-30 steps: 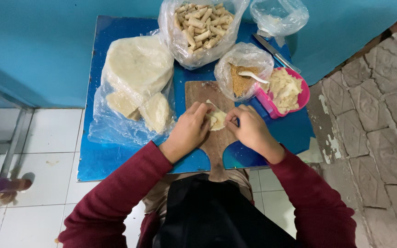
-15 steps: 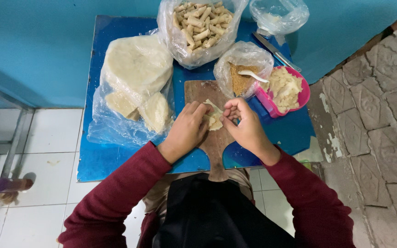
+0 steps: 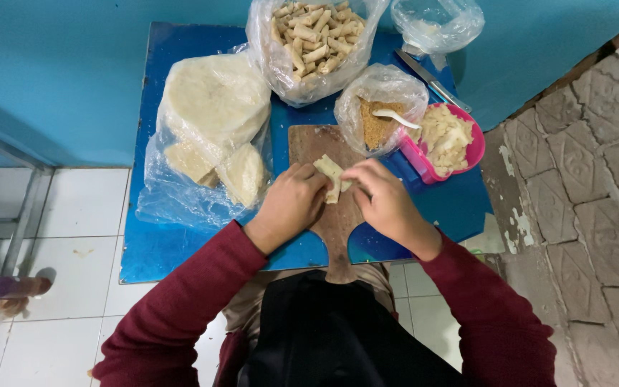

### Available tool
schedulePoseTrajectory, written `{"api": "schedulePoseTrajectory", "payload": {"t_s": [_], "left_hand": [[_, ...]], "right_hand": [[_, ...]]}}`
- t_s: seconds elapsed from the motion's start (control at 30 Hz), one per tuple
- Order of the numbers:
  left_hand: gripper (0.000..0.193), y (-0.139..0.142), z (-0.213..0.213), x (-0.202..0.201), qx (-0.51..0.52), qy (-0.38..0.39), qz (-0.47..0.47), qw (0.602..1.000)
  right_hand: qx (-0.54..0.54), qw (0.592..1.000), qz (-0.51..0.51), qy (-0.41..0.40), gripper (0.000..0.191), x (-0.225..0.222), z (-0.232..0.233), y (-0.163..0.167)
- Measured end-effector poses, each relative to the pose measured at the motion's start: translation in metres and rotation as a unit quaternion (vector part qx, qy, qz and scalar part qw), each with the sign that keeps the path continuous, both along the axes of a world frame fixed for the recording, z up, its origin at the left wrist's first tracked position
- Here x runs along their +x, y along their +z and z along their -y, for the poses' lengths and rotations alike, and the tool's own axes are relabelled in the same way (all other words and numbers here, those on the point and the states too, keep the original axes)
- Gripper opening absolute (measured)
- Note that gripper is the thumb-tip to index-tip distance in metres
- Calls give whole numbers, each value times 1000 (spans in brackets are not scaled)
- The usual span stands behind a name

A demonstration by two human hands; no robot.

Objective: The person spreads brown filling onto small dough squares with a spoon, folds each square over the filling by hand, and stacks the folded pieces on a wooden board. They take new dough pieces from a bag and continue folding one piece at a time.

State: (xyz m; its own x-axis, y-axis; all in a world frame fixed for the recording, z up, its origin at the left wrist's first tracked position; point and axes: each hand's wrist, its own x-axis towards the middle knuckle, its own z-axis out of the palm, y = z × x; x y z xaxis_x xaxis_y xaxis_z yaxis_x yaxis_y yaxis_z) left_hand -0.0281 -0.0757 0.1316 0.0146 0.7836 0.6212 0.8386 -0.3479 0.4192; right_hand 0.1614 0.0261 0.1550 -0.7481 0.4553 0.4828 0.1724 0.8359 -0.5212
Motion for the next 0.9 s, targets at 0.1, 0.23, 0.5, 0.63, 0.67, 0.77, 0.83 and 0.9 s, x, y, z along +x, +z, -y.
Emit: {"api": "schedulePoseTrajectory", "payload": {"t_s": [0.1,0.23,0.5,0.63,0.67,0.77,0.83,0.9], "left_hand": [[10,1,-1,-3,-5,-10,22,1000],[13,2,-1,-6,-25,-20,57,998],[10,4,-3,-4,-30,-8,21,999],[20,6,-3,-3,-33,-10,-5,999],[22,6,-3,-2,-36,-5,-11,999],[17,3,-5,0,-32,18,-12,999],[14,0,-6,1,-29,32,-8,999],[14,-3,-8,1,-31,39,-7,999]], "right_hand": [[160,986,55,11,31,1,2,7],[174,982,67,9,27,-3,1,4],[140,989,42,20,18,3,-12,-11],[48,998,38,11,12,-3,-24,-17],[23,999,41,8,12,-5,-26,-18],[-13,998,68,-1,11,-9,-31,-21],[-1,997,79,-1,16,-10,-32,-21],[22,996,88,-6,15,-14,-32,-21]]}}
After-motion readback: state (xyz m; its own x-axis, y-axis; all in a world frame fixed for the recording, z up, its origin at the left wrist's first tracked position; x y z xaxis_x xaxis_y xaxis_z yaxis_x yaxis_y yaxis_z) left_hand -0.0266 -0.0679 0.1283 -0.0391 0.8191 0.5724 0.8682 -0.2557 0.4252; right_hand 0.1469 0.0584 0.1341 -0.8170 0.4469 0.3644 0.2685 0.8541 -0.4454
